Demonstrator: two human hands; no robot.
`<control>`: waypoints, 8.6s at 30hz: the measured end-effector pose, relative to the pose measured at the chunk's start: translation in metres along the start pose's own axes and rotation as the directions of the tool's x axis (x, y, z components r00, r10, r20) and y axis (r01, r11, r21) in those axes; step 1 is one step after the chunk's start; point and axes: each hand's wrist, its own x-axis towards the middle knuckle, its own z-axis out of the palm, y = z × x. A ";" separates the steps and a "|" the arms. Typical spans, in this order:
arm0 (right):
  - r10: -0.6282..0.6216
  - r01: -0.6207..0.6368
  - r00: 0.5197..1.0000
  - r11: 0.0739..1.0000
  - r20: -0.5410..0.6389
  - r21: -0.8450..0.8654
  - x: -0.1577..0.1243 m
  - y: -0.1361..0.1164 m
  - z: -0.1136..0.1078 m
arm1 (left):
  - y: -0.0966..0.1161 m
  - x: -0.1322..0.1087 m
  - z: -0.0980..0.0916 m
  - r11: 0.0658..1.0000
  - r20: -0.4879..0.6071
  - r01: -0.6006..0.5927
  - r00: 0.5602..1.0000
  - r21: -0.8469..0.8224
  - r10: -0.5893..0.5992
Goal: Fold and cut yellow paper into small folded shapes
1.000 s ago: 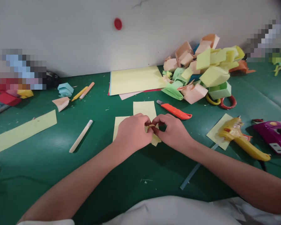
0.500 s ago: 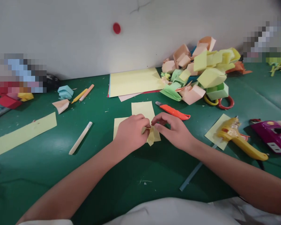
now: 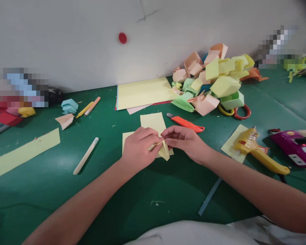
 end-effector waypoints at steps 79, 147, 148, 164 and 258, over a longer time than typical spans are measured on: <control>-0.244 0.257 0.961 0.593 0.134 -0.763 -0.005 0.011 0.001 | 0.000 0.002 0.002 0.914 0.510 0.405 0.778 0.037 -0.366; 0.161 -0.180 0.976 0.976 0.144 0.126 0.001 0.002 -0.010 | 0.011 -0.013 0.007 0.679 0.261 0.453 0.891 -0.578 -0.372; 0.175 -0.194 0.974 0.972 0.144 0.136 0.001 0.002 -0.011 | 0.011 -0.013 0.008 0.661 0.269 0.467 0.883 -0.587 -0.385; 0.148 -0.193 0.946 0.972 0.287 0.137 -0.001 -0.006 -0.017 | 0.010 -0.015 0.013 0.792 0.174 0.379 0.925 -0.479 -0.337; -0.374 0.349 0.921 0.660 0.112 -0.665 -0.005 0.015 0.000 | 0.009 0.004 -0.001 0.716 0.288 0.637 0.769 -0.286 -0.570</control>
